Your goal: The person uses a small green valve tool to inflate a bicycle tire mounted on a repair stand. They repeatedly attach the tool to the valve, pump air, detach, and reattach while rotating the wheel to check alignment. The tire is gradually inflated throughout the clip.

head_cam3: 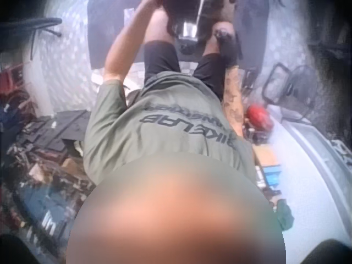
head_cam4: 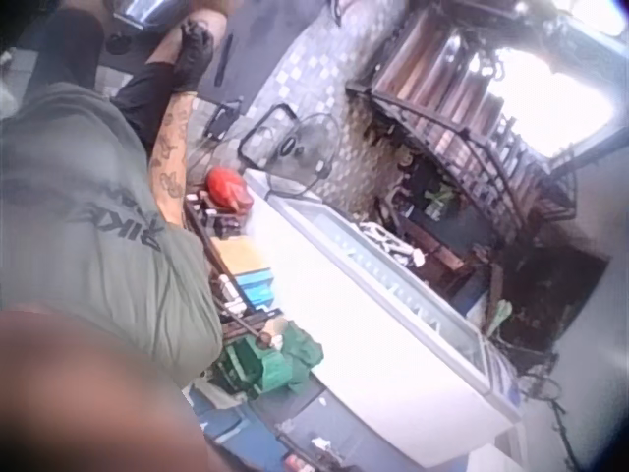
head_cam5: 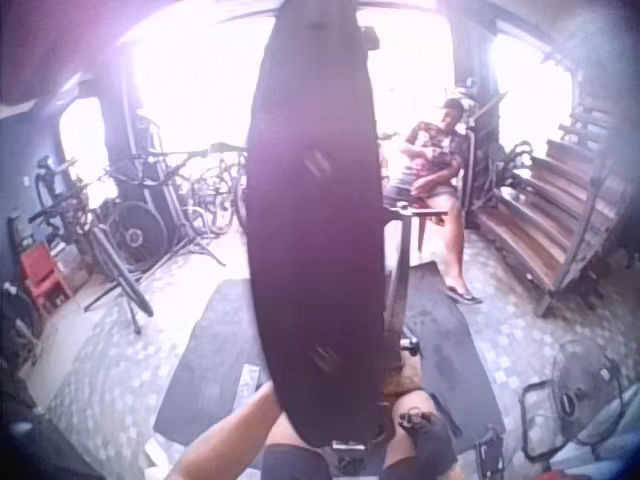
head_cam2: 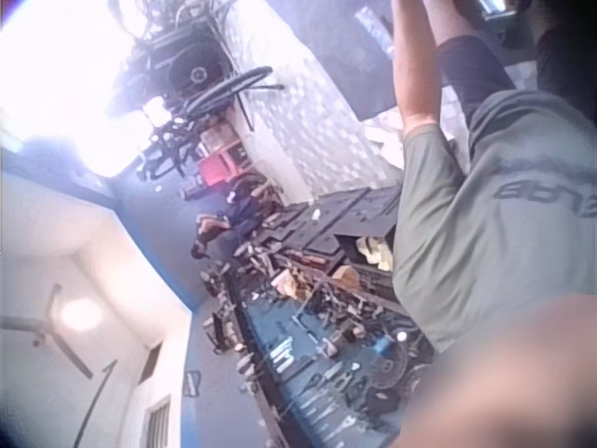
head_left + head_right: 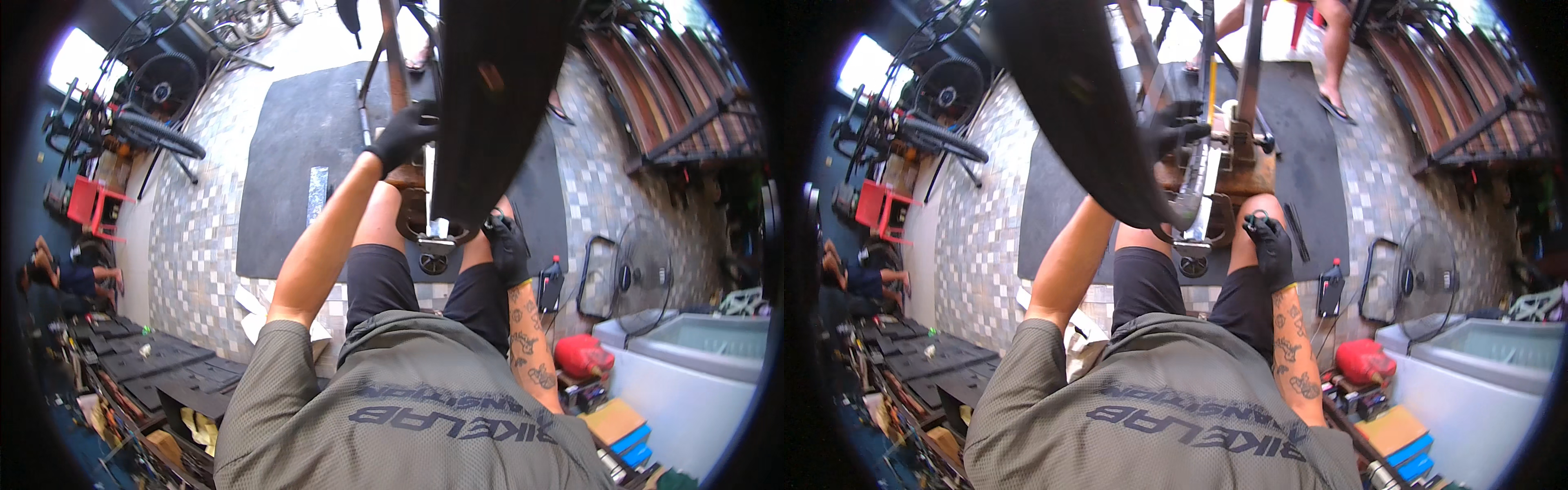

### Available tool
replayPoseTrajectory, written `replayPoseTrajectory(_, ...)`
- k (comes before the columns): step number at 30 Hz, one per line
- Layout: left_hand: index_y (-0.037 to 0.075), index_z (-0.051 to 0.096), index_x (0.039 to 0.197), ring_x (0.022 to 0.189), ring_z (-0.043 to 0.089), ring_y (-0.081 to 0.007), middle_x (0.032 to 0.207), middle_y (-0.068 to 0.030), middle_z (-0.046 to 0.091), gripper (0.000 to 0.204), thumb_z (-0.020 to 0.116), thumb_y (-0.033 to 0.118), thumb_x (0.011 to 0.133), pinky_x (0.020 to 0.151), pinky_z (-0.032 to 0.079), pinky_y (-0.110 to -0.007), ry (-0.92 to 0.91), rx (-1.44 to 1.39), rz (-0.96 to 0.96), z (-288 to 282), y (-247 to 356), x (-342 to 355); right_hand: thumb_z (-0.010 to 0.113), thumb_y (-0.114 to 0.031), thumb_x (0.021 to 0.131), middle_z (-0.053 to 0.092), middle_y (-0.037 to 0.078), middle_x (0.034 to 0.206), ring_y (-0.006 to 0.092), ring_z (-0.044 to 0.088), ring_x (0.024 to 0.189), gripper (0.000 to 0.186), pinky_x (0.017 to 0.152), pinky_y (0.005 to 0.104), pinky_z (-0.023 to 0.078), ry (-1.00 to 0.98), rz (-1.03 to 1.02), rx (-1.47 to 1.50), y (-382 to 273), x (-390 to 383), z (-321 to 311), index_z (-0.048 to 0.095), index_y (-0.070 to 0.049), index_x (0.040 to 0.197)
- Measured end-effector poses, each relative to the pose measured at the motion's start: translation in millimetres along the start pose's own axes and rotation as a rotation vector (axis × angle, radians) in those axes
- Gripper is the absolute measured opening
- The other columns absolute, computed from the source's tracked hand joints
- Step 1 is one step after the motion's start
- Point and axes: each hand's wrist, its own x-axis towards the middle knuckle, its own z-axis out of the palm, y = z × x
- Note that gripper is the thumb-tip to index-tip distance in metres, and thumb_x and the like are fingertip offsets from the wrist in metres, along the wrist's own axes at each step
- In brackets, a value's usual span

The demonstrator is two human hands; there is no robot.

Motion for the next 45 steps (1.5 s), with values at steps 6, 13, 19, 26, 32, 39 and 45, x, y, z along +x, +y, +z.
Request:
replayPoseTrajectory(6,-0.004,0.072,0.113,0.085,0.073,-0.0212,0.098,-0.016,0.077,0.035,0.07,0.026,0.096,0.08,0.057,-0.033,0.333,-0.162,-0.095,-14.4,51.3,-18.9,0.06,-0.011,0.104,0.07,0.012,0.115,0.0214,0.068,0.113,0.021,0.103,0.0352,0.054,0.026,-0.022,-0.151,-8.1,-2.6,3.2,0.061,0.004,0.118)
replayPoseTrajectory(13,-0.001,0.065,0.129,0.103,0.067,-0.0162,0.118,-0.0123,0.069,0.037,0.063,0.026,0.104,0.09,0.052,-0.031,0.44,-0.561,0.29,-41.2,161.3,-42.8,0.06,-0.01,0.104,0.07,0.012,0.115,0.0211,0.068,0.112,0.02,0.102,0.0349,0.055,0.034,-0.023,-0.19,-15.9,-2.1,12.6,0.061,0.004,0.118)
replayPoseTrajectory(19,0.002,0.07,0.125,0.112,0.064,-0.0185,0.127,-0.0115,0.064,0.034,0.062,0.027,0.104,0.097,0.051,-0.032,0.049,-0.485,0.262,-49.4,167.5,-49.8,0.06,-0.01,0.104,0.07,0.012,0.115,0.0209,0.068,0.111,0.02,0.102,0.0346,0.055,0.045,-0.032,-0.195,-16.8,-2.2,13.3,0.062,0.004,0.118)
replayPoseTrajectory(26,0.0,0.071,0.12,0.099,0.07,-0.0178,0.108,-0.0117,0.075,0.033,0.069,0.025,0.099,0.09,0.055,-0.031,0.133,-0.361,-0.055,-32.7,123.5,-65.1,0.061,-0.01,0.103,0.07,0.012,0.115,0.0207,0.069,0.111,0.02,0.101,0.0343,0.055,0.058,-0.035,-0.206,-17.6,-3.2,17.5,0.062,0.004,0.118)
replayPoseTrajectory(32,-0.003,0.069,0.119,0.096,0.072,-0.0166,0.105,-0.0143,0.076,0.033,0.069,0.021,0.097,0.085,0.055,-0.031,0.277,-0.3,-0.098,-22.5,87.3,-48.6,0.061,-0.009,0.103,0.07,0.012,0.115,0.0204,0.069,0.11,0.02,0.101,0.034,0.055,0.066,-0.031,-0.209,-18.7,-4.7,20.2,0.062,0.004,0.118)
replayPoseTrajectory(39,-0.003,0.068,0.122,0.098,0.071,-0.0169,0.108,-0.014,0.075,0.034,0.067,0.022,0.099,0.087,0.054,-0.031,0.353,-0.35,-0.051,-30.8,110.3,-48.8,0.062,-0.009,0.103,0.07,0.011,0.114,0.0202,0.069,0.11,0.02,0.1,0.0337,0.055,0.077,-0.033,-0.21,-18.2,-6.2,20.8,0.063,0.004,0.118)
replayPoseTrajectory(45,-0.001,0.065,0.128,0.106,0.068,-0.0184,0.117,-0.0132,0.072,0.038,0.065,0.025,0.101,0.095,0.052,-0.031,0.41,-0.378,0.049,-34.9,145.4,-52.4,0.062,-0.009,0.102,0.07,0.011,0.114,0.02,0.069,0.109,0.019,0.099,0.0334,0.056,0.081,-0.035,-0.212,-18.5,-7.6,21.2,0.063,0.004,0.117)
